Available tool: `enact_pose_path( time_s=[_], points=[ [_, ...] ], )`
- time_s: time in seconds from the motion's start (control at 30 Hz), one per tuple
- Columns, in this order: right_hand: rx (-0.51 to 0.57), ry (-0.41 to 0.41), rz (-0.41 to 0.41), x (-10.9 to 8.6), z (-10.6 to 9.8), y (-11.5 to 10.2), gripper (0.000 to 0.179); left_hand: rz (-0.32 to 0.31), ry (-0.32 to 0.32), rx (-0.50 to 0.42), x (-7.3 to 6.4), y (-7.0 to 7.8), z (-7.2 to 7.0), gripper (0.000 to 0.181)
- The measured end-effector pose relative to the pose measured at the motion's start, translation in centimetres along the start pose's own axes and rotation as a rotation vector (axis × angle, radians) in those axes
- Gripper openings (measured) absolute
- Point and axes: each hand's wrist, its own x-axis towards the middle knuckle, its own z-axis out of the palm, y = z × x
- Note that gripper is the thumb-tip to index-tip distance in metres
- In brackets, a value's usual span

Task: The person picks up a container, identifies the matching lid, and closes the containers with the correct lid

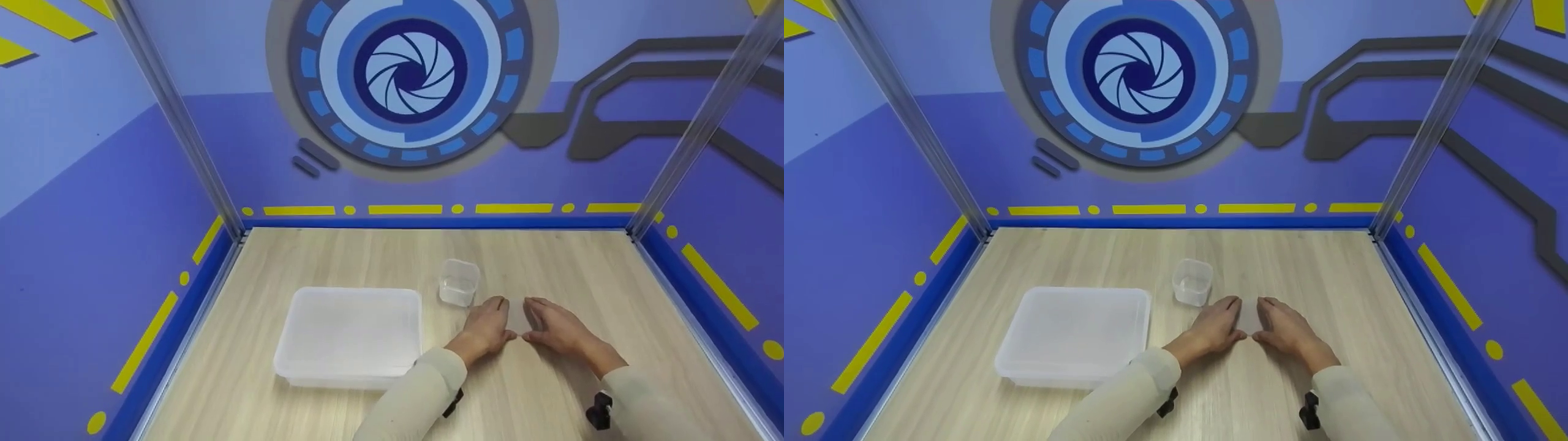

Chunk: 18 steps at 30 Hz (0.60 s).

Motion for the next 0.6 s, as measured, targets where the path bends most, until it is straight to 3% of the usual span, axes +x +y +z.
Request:
enact_pose_path(
  time_s=[0.13,0.3,0.6],
  points=[
    [0.002,0.021,-0.009,0.3,-0.2,-0.3,0.084,0.026,0.011,0.001,-0.4,-0.4,-0.6,0.073],
    [-0.035,0.023,-0.017,0.1,-0.4,-0.7,0.088,0.048,-0.027,-0.020,-0.8,-0.7,-0.9,0.074],
    [-0.024,-0.018,-0.025,0.1,-1.2,-1.1,0.092,0.045,-0.071,-0.223,-0.9,-1.4,-1.5,0.073]
  ],
)
